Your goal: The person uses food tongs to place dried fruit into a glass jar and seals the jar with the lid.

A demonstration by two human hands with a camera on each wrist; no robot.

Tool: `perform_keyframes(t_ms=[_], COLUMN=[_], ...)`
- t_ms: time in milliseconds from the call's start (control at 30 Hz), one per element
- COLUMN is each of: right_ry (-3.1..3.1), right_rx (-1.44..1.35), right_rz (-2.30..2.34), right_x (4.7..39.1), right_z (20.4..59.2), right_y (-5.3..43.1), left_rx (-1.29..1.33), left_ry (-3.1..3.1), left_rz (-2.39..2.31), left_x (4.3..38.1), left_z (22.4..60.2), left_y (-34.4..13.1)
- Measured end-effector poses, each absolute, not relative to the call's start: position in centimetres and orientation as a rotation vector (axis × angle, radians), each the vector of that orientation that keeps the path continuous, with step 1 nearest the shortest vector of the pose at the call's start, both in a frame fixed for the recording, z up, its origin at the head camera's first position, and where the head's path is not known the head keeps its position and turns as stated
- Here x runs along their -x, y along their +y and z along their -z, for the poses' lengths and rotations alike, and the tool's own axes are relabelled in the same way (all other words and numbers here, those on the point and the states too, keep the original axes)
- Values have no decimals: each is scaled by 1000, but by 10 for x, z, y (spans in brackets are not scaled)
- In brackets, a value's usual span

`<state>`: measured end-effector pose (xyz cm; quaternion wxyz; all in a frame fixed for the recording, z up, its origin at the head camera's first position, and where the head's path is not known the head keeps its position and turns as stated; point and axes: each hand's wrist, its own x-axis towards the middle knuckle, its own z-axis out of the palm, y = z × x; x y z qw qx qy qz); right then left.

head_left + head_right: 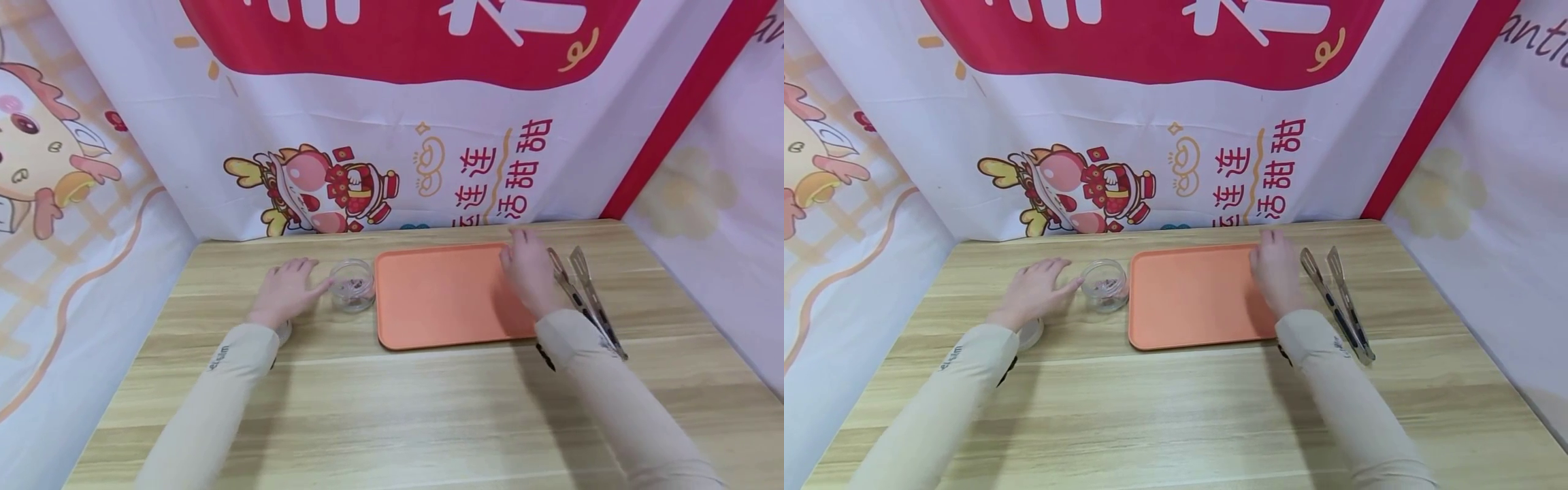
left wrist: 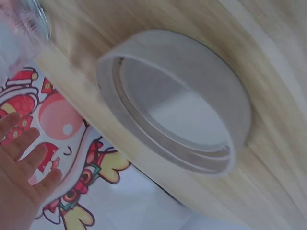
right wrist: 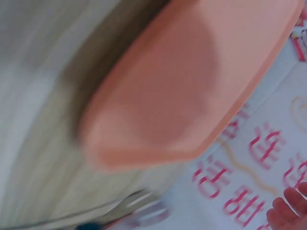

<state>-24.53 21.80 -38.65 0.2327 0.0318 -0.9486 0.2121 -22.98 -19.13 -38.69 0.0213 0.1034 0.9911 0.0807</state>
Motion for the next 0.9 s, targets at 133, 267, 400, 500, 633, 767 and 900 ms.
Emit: perform_keyframes(t_ms=[133, 267, 400, 500, 633, 767, 900], right_ry=[-2654, -2773, -2870, -2894, -2892, -2895, -2913], right_rx=[-175, -209, -229, -270, -368, -440, -477], right_rz=[-643, -629, -661, -711, -697, -664, -649], right_x=[245, 243, 241, 238, 236, 234, 233], right_z=[380, 376, 374, 375, 381, 388, 392], right_y=[192, 167, 142, 126, 110, 97, 84], left_rx=[-326, -321, -370, -431, -478, -483, -488], left_ry=[3051, 3025, 3008, 2991, 2972, 2964, 2954], left_rz=[-246, -261, -332, -382, -401, -395, -388], left_x=[225, 219, 212, 208, 205, 201, 197], left_z=[386, 386, 388, 391, 393, 394, 394], left_y=[-201, -213, -226, -234, -243, -250, -254])
